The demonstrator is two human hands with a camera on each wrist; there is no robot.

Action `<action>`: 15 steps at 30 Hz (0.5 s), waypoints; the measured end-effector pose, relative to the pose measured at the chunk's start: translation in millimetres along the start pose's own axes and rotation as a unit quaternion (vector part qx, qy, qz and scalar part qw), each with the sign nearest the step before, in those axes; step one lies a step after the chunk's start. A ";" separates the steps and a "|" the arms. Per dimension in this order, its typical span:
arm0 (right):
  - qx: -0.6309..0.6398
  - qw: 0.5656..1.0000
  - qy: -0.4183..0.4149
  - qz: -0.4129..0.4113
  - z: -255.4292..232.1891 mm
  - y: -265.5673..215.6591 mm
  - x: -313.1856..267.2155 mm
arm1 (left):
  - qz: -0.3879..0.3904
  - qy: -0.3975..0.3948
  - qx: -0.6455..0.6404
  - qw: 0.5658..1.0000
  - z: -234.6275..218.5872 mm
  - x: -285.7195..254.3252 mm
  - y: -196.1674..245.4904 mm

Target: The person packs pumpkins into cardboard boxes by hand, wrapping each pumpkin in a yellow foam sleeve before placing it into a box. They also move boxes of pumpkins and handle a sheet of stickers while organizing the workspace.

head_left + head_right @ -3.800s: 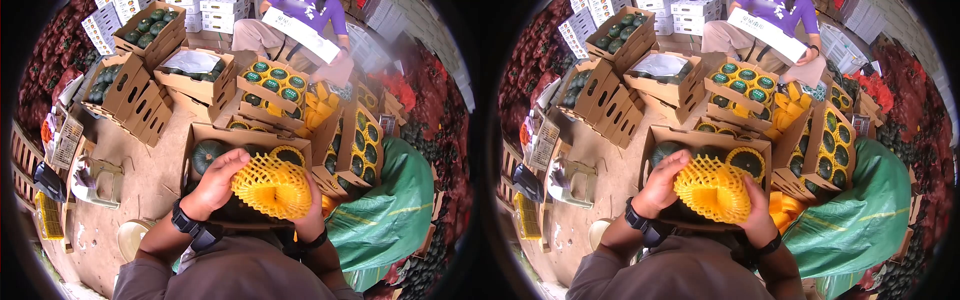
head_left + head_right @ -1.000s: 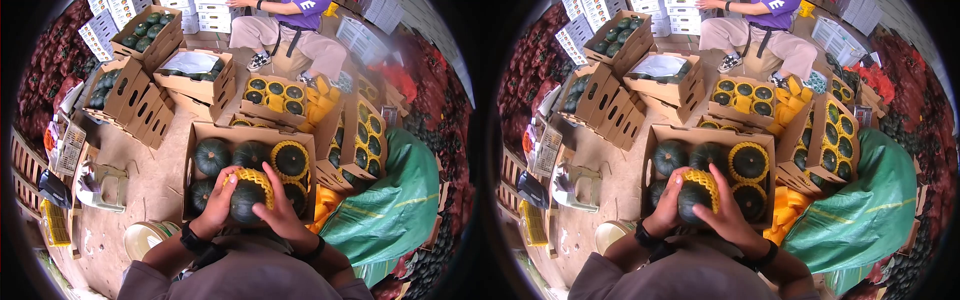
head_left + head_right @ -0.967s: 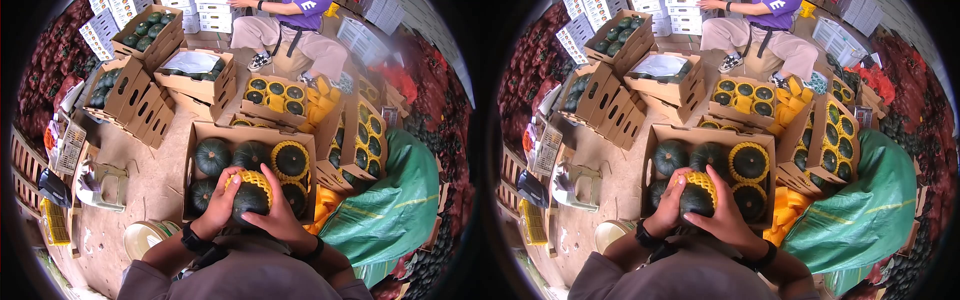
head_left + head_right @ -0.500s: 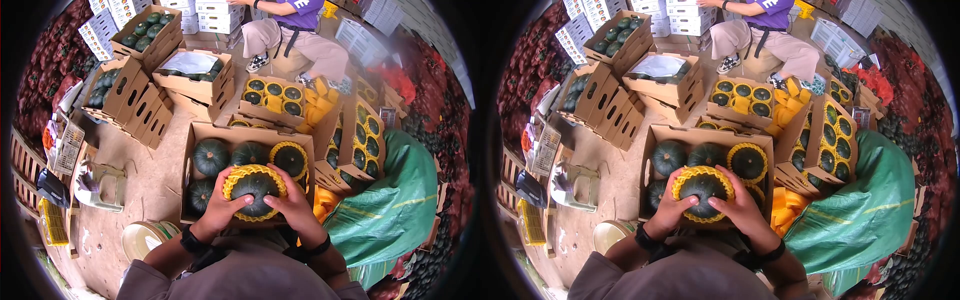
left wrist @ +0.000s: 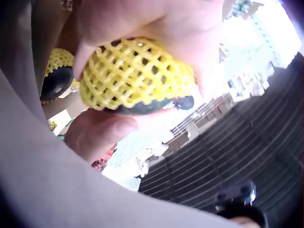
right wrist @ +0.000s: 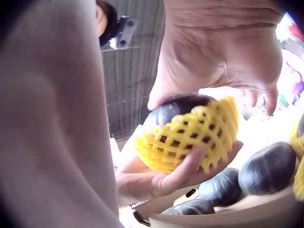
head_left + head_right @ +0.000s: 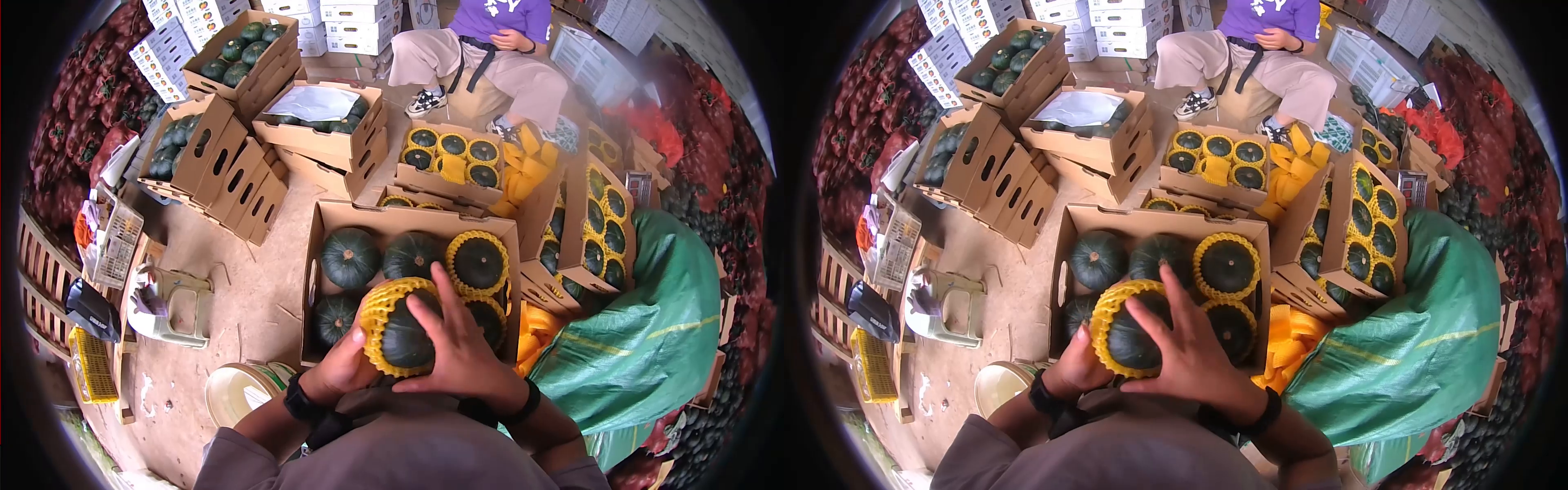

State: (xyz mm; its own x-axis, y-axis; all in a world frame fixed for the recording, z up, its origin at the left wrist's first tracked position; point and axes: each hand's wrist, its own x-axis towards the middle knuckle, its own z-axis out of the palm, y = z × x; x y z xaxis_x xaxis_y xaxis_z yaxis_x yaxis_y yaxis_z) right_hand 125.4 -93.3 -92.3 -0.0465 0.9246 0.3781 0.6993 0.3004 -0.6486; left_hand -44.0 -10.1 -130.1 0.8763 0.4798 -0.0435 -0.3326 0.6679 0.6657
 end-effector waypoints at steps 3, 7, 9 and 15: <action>0.136 0.989 -0.040 0.033 5.9 16.4 -2.4 | -0.026 0.037 0.135 0.990 -2.6 -9.3 13.8; 0.126 0.988 -0.065 0.065 15.6 25.8 -7.0 | -0.024 0.023 0.771 0.636 -27.9 -10.5 46.4; -0.049 0.985 -0.144 0.085 34.2 28.3 -11.4 | -0.034 -0.010 0.881 0.472 -28.0 -10.0 39.9; 0.013 0.993 -0.096 0.062 33.8 45.7 -31.7 | -0.051 -0.003 0.906 0.421 -41.5 0.9 13.4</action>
State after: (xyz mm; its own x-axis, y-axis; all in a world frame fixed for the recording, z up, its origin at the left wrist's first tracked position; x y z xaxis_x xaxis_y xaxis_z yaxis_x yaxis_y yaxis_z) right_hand 134.7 -101.0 -156.2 -0.0980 0.9816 0.1640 0.6900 0.1857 -0.6995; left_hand -62.1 22.9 -152.1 0.8571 0.4952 -0.1421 0.5125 -0.8477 0.1370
